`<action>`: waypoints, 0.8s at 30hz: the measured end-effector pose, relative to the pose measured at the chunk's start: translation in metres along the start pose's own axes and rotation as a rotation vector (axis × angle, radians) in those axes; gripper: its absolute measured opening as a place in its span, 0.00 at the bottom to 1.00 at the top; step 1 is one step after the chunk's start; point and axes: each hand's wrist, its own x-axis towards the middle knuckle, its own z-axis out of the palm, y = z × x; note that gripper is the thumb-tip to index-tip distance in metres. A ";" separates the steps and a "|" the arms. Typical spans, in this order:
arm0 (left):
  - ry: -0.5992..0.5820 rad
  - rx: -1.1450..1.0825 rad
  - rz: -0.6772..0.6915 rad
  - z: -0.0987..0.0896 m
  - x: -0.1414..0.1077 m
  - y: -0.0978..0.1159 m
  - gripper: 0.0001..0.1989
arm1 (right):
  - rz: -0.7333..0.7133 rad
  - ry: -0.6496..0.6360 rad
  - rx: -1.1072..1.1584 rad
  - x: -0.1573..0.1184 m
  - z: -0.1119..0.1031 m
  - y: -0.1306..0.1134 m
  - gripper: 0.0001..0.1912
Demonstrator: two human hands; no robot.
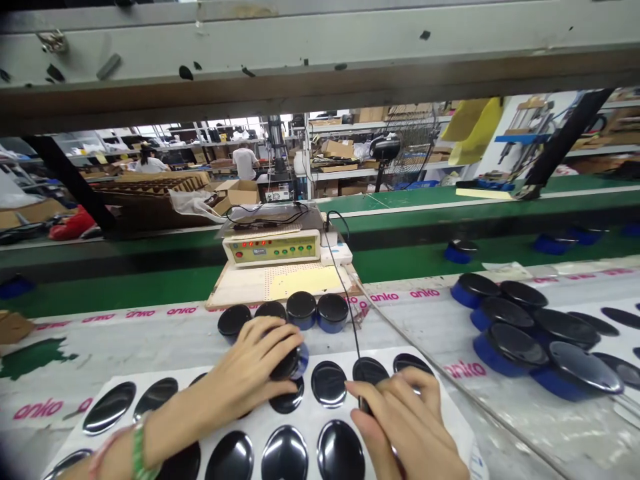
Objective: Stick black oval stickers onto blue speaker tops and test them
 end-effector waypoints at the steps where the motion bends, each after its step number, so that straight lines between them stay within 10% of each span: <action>1: -0.009 0.024 0.032 0.004 0.012 0.000 0.29 | 0.005 0.011 0.004 -0.002 -0.002 0.003 0.10; 9: 0.029 -0.287 0.151 -0.014 0.138 0.044 0.33 | 0.048 -0.085 0.066 -0.027 0.014 0.020 0.08; 11: -0.010 -0.509 0.182 0.002 0.185 0.080 0.27 | 0.067 -0.113 0.054 -0.032 0.021 0.020 0.09; 16: -0.213 -0.765 0.140 0.079 0.268 0.153 0.49 | 0.136 -0.102 0.045 -0.043 0.029 0.021 0.15; 20: -0.213 -1.055 -0.006 0.080 0.269 0.148 0.46 | 0.174 -0.172 0.067 -0.044 0.024 0.020 0.15; 24: -0.159 -1.390 -0.165 0.019 0.212 0.100 0.37 | 0.211 -0.120 0.110 -0.028 0.003 0.013 0.20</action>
